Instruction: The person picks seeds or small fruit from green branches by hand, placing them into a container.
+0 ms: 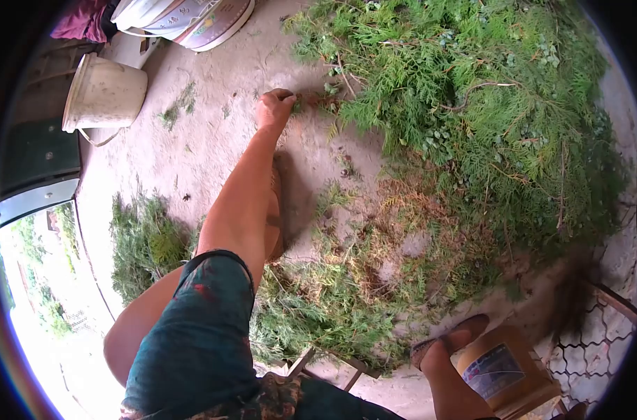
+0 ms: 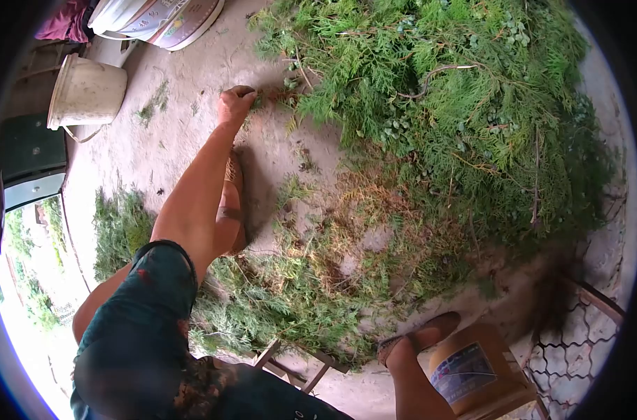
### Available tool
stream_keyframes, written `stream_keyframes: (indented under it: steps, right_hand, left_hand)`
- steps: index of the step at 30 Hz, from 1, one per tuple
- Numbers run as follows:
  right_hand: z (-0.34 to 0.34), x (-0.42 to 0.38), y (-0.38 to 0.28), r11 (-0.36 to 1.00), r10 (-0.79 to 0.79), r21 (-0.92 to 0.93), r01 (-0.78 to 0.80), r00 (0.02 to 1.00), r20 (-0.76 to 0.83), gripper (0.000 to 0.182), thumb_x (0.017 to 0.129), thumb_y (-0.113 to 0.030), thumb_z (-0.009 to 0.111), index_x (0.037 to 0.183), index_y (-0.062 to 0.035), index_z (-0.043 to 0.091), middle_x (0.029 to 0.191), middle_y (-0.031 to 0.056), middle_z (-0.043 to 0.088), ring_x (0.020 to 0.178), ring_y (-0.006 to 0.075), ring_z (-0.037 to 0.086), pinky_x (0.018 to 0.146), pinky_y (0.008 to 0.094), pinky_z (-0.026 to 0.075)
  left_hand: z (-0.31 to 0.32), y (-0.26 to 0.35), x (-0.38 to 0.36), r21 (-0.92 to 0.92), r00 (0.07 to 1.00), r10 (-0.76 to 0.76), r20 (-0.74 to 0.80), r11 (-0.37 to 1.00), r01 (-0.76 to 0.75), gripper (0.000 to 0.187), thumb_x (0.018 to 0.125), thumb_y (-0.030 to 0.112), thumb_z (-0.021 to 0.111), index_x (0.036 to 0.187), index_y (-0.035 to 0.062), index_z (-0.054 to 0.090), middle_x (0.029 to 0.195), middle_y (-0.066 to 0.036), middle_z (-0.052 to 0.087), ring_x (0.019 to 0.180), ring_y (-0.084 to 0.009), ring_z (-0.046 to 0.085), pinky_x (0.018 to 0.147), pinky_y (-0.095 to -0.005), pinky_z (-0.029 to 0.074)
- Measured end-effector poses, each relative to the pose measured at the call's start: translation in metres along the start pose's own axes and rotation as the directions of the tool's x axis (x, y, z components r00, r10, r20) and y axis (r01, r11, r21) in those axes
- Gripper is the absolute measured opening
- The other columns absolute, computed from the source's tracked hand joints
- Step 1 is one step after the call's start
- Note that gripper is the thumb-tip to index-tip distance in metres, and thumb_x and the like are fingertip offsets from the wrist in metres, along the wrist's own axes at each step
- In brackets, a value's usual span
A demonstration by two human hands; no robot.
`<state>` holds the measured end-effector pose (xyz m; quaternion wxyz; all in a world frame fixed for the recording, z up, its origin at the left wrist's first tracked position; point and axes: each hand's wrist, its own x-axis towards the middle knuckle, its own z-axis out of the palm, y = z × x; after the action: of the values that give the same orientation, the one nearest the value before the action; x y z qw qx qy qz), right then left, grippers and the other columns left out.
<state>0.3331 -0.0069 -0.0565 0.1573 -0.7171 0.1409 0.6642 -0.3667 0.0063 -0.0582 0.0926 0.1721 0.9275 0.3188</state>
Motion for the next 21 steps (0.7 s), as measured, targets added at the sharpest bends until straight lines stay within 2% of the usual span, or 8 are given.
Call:
stream_keyframes:
  steps: [3,6,8,12,14,15,17,21]
  right_hand:
    - [0.006,-0.003,0.001,0.999,-0.032,0.003,0.032,0.999,-0.025,0.039,0.082,-0.046,0.053,0.087,-0.0085,0.063,0.094,0.0099,0.060,0.088,0.0260,0.056,0.077,0.0370,0.045]
    - [0.014,-0.007,0.003,0.998,-0.058,-0.004,0.058,0.998,-0.034,0.041,0.082,-0.049,0.052,0.087,-0.0099,0.063,0.094,0.0089,0.060,0.088,0.0246,0.056,0.077,0.0360,0.045]
    - [0.022,-0.013,0.003,0.998,-0.064,-0.017,0.063,0.998,-0.024,0.042,0.081,-0.050,0.052,0.086,-0.0109,0.063,0.094,0.0082,0.061,0.088,0.0237,0.056,0.077,0.0353,0.045]
    - [0.063,-0.055,0.008,0.995,-0.017,-0.100,0.026,0.996,0.092,0.039,0.081,-0.048,0.052,0.088,-0.0102,0.060,0.085,0.0069,0.057,0.078,0.0201,0.052,0.068,0.0317,0.042]
    - [0.108,-0.108,0.009,0.975,0.045,-0.221,0.019,0.959,0.280,0.037,0.081,-0.045,0.053,0.089,-0.0094,0.057,0.079,0.0063,0.055,0.071,0.0179,0.049,0.062,0.0296,0.039]
    - [0.132,-0.149,0.004,0.957,0.054,-0.283,0.066,0.917,0.396,0.036,0.082,-0.044,0.053,0.090,-0.0091,0.056,0.077,0.0060,0.053,0.067,0.0169,0.047,0.059,0.0285,0.038]
    - [0.177,-0.259,-0.019,0.882,-0.004,-0.354,0.311,0.757,0.654,0.034,0.082,-0.041,0.054,0.091,-0.0083,0.054,0.071,0.0054,0.051,0.060,0.0147,0.044,0.052,0.0264,0.036]
    - [0.200,-0.419,-0.042,0.643,-0.313,-0.166,0.748,0.454,0.834,0.032,0.082,-0.036,0.055,0.094,-0.0068,0.049,0.059,0.0042,0.046,0.046,0.0105,0.038,0.040,0.0221,0.031]
  left_hand:
    - [-0.004,-0.001,0.001,-0.124,0.997,-0.036,0.061,0.991,0.043,0.022,0.072,0.022,0.067,0.089,0.0071,0.069,0.081,-0.014,0.067,0.079,-0.0261,0.065,0.074,-0.0346,0.050]
    - [-0.005,-0.008,0.004,0.049,0.991,0.099,0.088,0.993,-0.104,0.022,0.072,0.020,0.067,0.089,0.0061,0.069,0.083,-0.015,0.067,0.075,-0.0277,0.065,0.072,-0.0347,0.050]
    - [-0.003,-0.017,0.001,0.179,0.909,0.416,-0.003,0.895,-0.409,0.021,0.072,0.019,0.067,0.088,0.0049,0.068,0.086,-0.016,0.065,0.075,-0.0291,0.063,0.072,-0.0354,0.049]
    - [-0.004,-0.009,-0.012,0.138,0.927,0.374,0.021,0.917,-0.373,0.023,0.073,0.018,0.067,0.091,0.0041,0.066,0.083,-0.013,0.064,0.074,-0.0236,0.061,0.069,-0.0321,0.049]
    - [-0.009,0.024,-0.027,-0.578,0.976,-0.127,0.180,0.789,0.209,0.017,0.078,0.015,0.065,0.091,0.0049,0.063,0.079,-0.007,0.061,0.074,-0.0149,0.057,0.061,-0.0265,0.046]
    - [-0.014,0.045,-0.035,-0.587,0.977,-0.112,0.181,0.785,0.199,0.017,0.078,0.015,0.065,0.091,0.0049,0.063,0.079,-0.007,0.061,0.074,-0.0149,0.057,0.061,-0.0265,0.046]
    - [-0.022,0.093,-0.057,-0.896,0.882,0.174,0.437,0.167,0.411,0.011,0.081,0.013,0.063,0.090,0.0075,0.058,0.081,-0.002,0.056,0.069,-0.0087,0.050,0.053,-0.0207,0.039]
    - [-0.031,0.203,-0.124,-0.728,0.614,0.530,0.585,0.008,0.686,0.012,0.082,0.012,0.063,0.091,0.0094,0.054,0.086,-0.004,0.055,0.063,-0.0065,0.043,0.048,-0.0170,0.032]
